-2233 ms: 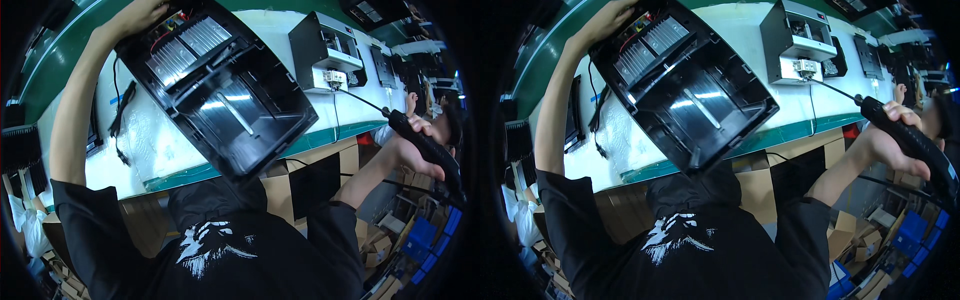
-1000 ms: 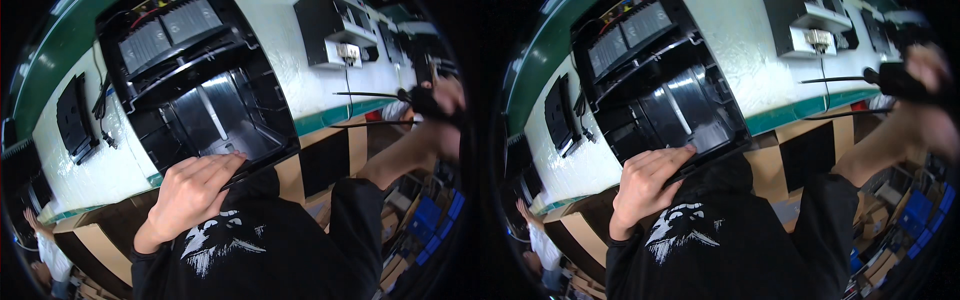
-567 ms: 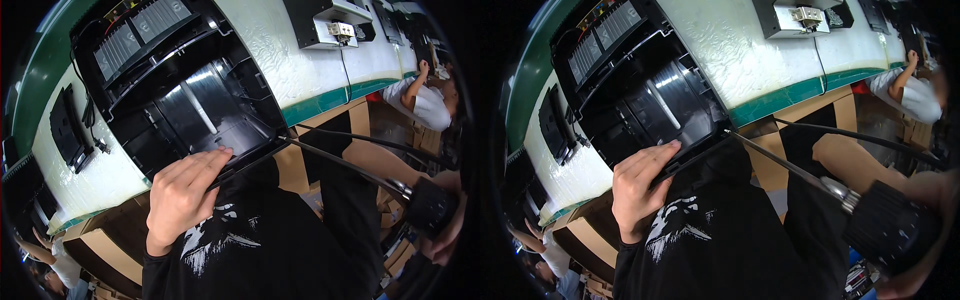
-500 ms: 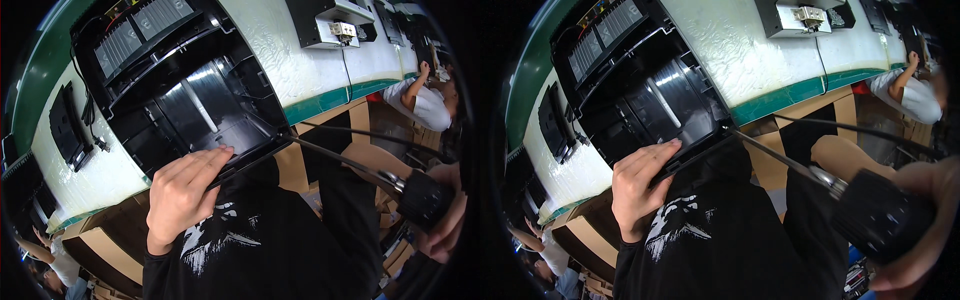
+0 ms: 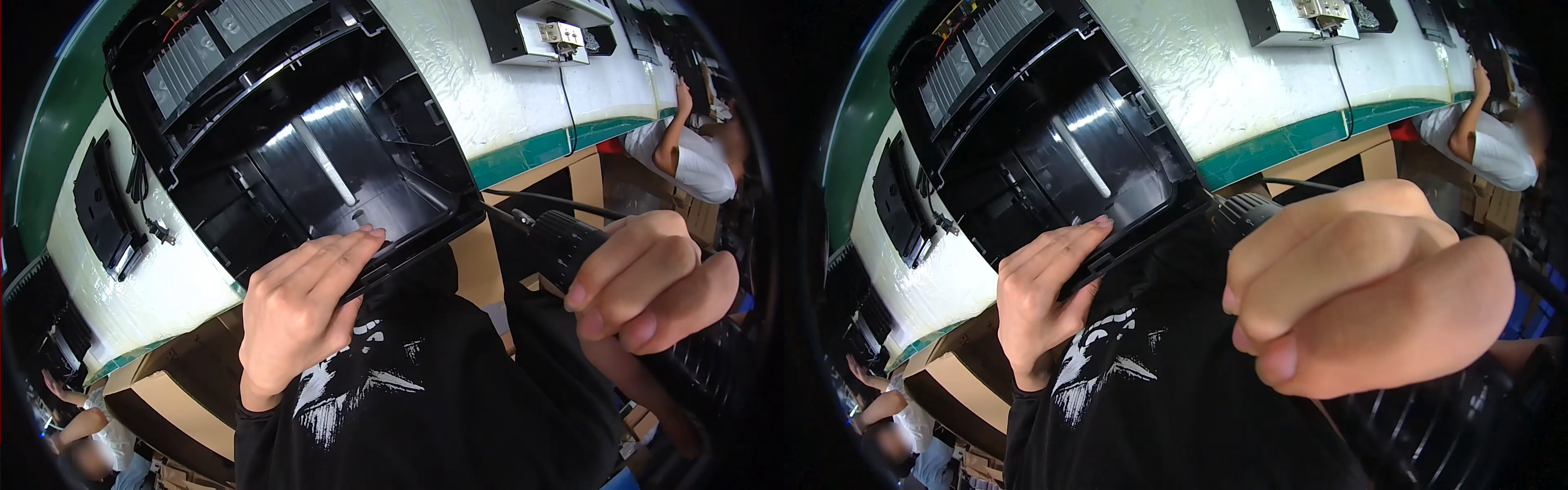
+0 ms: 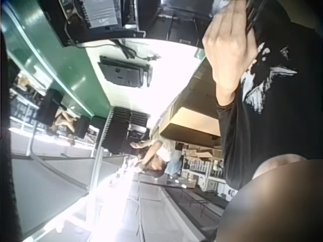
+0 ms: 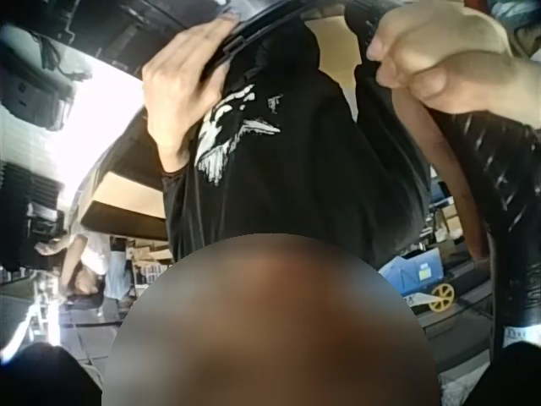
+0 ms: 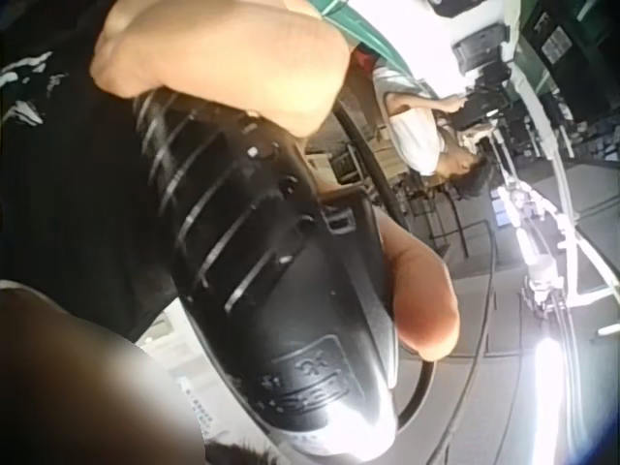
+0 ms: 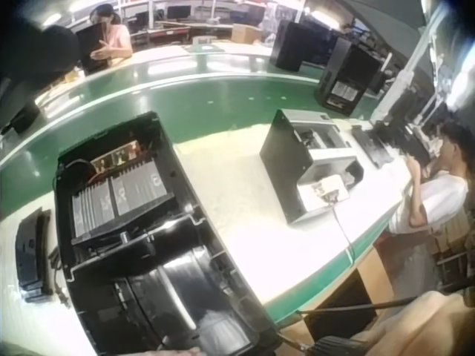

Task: Assembling electronic device housings using an electric screwdriver and sorting plastic components on a factory production line.

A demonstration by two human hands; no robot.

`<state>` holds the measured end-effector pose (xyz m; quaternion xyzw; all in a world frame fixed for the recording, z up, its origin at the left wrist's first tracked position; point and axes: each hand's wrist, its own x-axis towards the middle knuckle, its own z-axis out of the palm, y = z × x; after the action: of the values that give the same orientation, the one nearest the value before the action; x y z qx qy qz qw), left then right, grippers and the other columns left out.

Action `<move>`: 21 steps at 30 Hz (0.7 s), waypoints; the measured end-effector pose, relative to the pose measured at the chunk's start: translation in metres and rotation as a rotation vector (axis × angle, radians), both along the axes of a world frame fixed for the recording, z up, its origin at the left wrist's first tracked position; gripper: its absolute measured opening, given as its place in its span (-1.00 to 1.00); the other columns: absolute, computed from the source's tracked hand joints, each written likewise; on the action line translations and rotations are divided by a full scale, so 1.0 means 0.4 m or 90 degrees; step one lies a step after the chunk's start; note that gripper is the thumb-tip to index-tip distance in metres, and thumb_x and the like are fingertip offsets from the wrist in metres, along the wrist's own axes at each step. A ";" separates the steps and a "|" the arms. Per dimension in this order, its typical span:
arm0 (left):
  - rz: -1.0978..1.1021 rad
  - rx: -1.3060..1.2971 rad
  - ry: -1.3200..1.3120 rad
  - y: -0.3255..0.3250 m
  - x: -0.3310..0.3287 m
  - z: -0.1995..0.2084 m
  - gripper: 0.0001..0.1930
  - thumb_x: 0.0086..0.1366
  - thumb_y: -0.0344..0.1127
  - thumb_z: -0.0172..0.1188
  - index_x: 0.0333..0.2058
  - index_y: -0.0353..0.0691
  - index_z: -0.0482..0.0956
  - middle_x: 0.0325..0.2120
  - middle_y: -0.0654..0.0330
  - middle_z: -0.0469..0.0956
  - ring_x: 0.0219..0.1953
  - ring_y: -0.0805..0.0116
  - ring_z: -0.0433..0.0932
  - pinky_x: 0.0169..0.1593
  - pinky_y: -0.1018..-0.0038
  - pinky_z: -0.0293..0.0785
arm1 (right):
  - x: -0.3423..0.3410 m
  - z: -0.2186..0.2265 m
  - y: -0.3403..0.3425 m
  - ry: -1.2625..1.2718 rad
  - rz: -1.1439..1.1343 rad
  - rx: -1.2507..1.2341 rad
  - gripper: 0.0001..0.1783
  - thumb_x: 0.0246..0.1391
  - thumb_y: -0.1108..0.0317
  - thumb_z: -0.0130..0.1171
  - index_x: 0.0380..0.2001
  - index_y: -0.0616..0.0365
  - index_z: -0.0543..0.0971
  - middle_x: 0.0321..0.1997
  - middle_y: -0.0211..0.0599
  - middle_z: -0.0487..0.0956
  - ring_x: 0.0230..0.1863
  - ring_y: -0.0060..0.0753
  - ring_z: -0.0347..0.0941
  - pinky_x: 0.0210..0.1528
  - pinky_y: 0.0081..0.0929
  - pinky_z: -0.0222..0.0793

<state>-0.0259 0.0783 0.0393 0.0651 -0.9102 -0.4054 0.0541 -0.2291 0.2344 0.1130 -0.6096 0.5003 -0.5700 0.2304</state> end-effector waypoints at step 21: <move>-0.001 -0.035 0.030 0.007 0.003 -0.013 -0.53 -0.20 -0.58 0.18 -0.17 -0.31 0.53 -0.30 0.13 0.58 -0.23 0.30 0.58 -0.20 0.50 0.52 | 0.014 -0.038 -0.029 -0.078 -0.024 -0.035 -0.32 -0.24 -0.32 0.04 -0.56 0.21 0.34 -0.62 -0.32 0.39 -0.68 -0.48 0.37 -0.64 -0.65 0.40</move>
<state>-0.0246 0.0811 0.0339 0.0538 -0.9195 -0.3817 0.0768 -0.2237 0.2227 0.0979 -0.5706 0.4807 -0.6237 0.2330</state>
